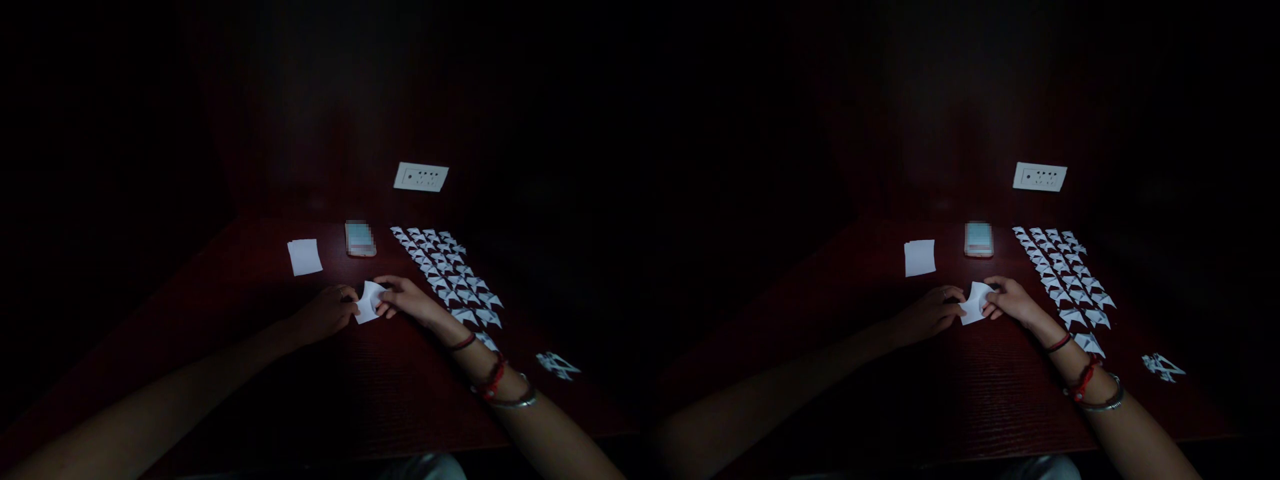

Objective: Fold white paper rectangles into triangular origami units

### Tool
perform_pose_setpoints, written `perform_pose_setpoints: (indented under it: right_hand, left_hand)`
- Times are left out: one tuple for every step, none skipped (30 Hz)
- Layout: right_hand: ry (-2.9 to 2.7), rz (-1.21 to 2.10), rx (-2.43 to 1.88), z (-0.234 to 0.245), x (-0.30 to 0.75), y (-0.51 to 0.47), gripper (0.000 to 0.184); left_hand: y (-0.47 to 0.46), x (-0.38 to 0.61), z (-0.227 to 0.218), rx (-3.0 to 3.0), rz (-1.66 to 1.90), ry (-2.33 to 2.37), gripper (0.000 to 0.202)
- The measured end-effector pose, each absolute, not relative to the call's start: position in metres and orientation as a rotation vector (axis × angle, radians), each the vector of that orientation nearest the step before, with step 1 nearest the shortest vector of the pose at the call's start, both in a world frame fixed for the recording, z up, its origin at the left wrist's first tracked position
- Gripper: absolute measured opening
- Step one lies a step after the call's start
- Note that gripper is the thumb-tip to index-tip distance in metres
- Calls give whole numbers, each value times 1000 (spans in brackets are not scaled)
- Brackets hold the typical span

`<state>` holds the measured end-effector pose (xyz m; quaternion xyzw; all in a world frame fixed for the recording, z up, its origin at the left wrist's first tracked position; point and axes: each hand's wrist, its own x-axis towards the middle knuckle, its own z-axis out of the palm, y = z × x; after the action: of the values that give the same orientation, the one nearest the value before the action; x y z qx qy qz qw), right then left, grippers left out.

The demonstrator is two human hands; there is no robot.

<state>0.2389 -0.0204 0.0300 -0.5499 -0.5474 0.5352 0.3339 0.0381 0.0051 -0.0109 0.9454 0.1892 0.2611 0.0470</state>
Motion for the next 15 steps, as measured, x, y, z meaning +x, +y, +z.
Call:
perform_pose_setpoints:
  right_hand:
    - [-1433, 1396, -1434, 30, 239, -21, 36]
    - [-1444, 1389, -1432, 30, 239, -21, 36]
    - [-1462, 1379, -1430, 30, 239, -20, 34]
    - [-1487, 1370, -1427, 30, 240, -20, 33]
    - [-1515, 1359, -1423, 30, 240, -20, 31]
    - [-1542, 1348, -1422, 30, 241, -19, 30]
    - [-1568, 1339, -1420, 30, 241, -19, 30]
    - [-1590, 1330, -1416, 30, 242, -18, 30]
    - [-1604, 1318, -1414, 30, 241, -18, 32]
    - [-1612, 1304, -1416, 30, 241, -18, 33]
    - [-1615, 1288, -1423, 30, 240, -18, 35]
    - [-1618, 1274, -1429, 30, 239, -18, 36]
    - [-1621, 1259, -1433, 30, 238, -18, 36]
    - [-1622, 1248, -1437, 31, 237, -18, 36]
    - [-1623, 1240, -1438, 31, 236, -18, 35]
  left_hand:
    - [5, 38, -10, 2882, 797, 583, 21]
    - [4, 39, -9, 2879, 796, 586, 21]
    - [4, 39, -9, 2876, 790, 582, 21]
    - [4, 39, -8, 2872, 781, 577, 20]
    - [5, 40, -8, 2869, 768, 572, 20]
    - [5, 40, -8, 2865, 753, 572, 20]
    - [5, 40, -8, 2861, 736, 575, 20]
    - [5, 40, -8, 2857, 723, 581, 20]
    - [5, 40, -8, 2853, 710, 585, 20]
    - [5, 40, -8, 2851, 697, 585, 21]
    - [5, 40, -7, 2849, 687, 581, 22]
    - [5, 40, -7, 2848, 681, 575, 23]
    - [5, 40, -6, 2847, 679, 566, 25]
    - [4, 40, -5, 2846, 684, 560, 27]
    - [4, 39, -5, 2847, 692, 556, 30]
